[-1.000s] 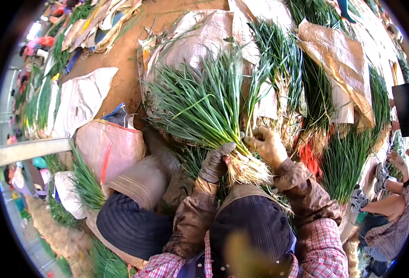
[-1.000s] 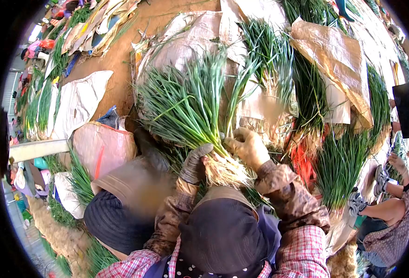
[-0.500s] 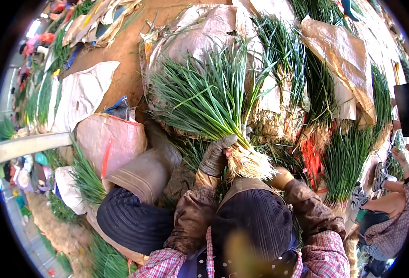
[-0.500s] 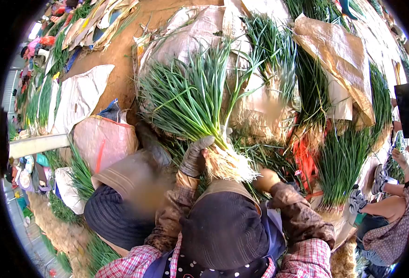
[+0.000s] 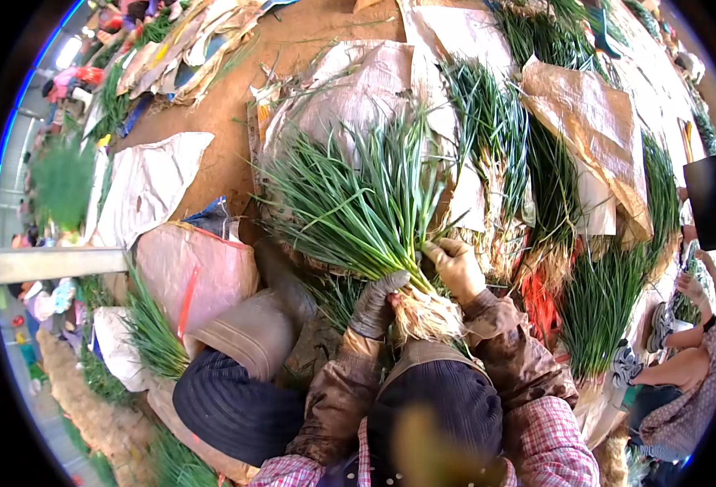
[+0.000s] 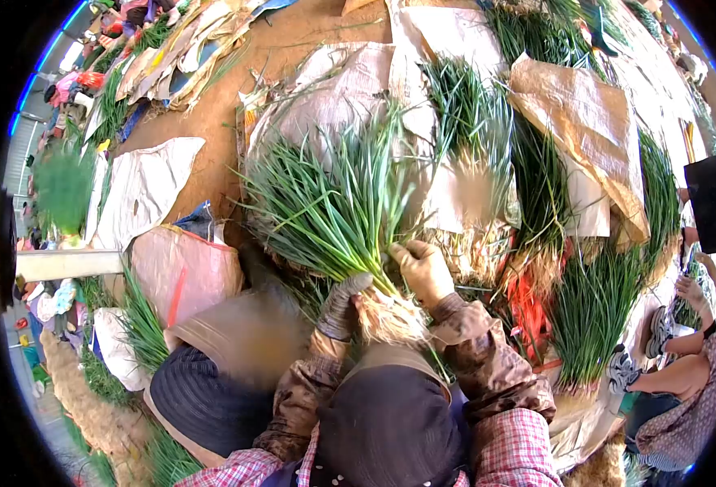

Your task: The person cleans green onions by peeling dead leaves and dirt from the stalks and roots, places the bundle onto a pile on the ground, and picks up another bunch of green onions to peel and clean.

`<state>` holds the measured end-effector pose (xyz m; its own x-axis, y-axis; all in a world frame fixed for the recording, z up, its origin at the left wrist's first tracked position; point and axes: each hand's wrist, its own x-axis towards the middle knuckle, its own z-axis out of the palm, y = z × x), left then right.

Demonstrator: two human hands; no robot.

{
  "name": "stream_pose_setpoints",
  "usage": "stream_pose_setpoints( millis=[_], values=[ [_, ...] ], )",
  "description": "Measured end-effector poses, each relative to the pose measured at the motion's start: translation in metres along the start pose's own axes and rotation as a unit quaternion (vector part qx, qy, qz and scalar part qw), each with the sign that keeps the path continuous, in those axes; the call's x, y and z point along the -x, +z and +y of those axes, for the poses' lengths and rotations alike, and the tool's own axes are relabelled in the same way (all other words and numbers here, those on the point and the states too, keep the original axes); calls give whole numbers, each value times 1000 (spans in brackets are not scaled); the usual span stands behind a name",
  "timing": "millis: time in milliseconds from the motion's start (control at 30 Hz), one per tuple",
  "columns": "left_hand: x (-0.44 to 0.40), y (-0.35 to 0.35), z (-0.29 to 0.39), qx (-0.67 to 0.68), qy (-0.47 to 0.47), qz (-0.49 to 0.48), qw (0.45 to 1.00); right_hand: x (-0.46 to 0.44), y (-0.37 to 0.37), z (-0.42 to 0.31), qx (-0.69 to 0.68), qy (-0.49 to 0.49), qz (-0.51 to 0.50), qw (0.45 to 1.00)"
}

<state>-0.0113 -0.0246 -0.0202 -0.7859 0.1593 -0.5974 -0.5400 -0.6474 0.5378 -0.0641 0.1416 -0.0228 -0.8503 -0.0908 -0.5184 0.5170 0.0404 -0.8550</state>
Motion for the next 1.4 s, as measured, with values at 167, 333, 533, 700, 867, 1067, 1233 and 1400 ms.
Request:
stream_pose_setpoints(
  millis=[167, 333, 533, 700, 867, 1067, 1233, 1400],
  values=[
    [-5, -6, -5, 92, 5, -133, 987, -5, -7, 31, -193, 122, 69, 971],
    [5, 12, 16, 201, 67, -208, 955, -22, -55, 158, -145, 186, -114, 965],
    [-3, 6, 14, 219, -8, -179, 959, -42, -30, -34, 468, 3, 195, 862],
    [-5, 1, 16, 177, -9, -192, 965, -88, -53, 6, 389, -78, 178, 901],
    [-15, -6, 3, 154, -13, -170, 973, -6, -33, 21, 470, -308, 76, 824],
    [-28, -42, -24, 118, -59, -100, 986, 35, -23, 0, 414, -171, -192, 873],
    [-14, -17, -4, 136, -12, -107, 985, -28, -24, 44, 37, -2, -97, 995],
    [-3, -3, 9, 136, -7, -143, 980, -46, 20, 4, -268, 150, -117, 944]
  ],
)
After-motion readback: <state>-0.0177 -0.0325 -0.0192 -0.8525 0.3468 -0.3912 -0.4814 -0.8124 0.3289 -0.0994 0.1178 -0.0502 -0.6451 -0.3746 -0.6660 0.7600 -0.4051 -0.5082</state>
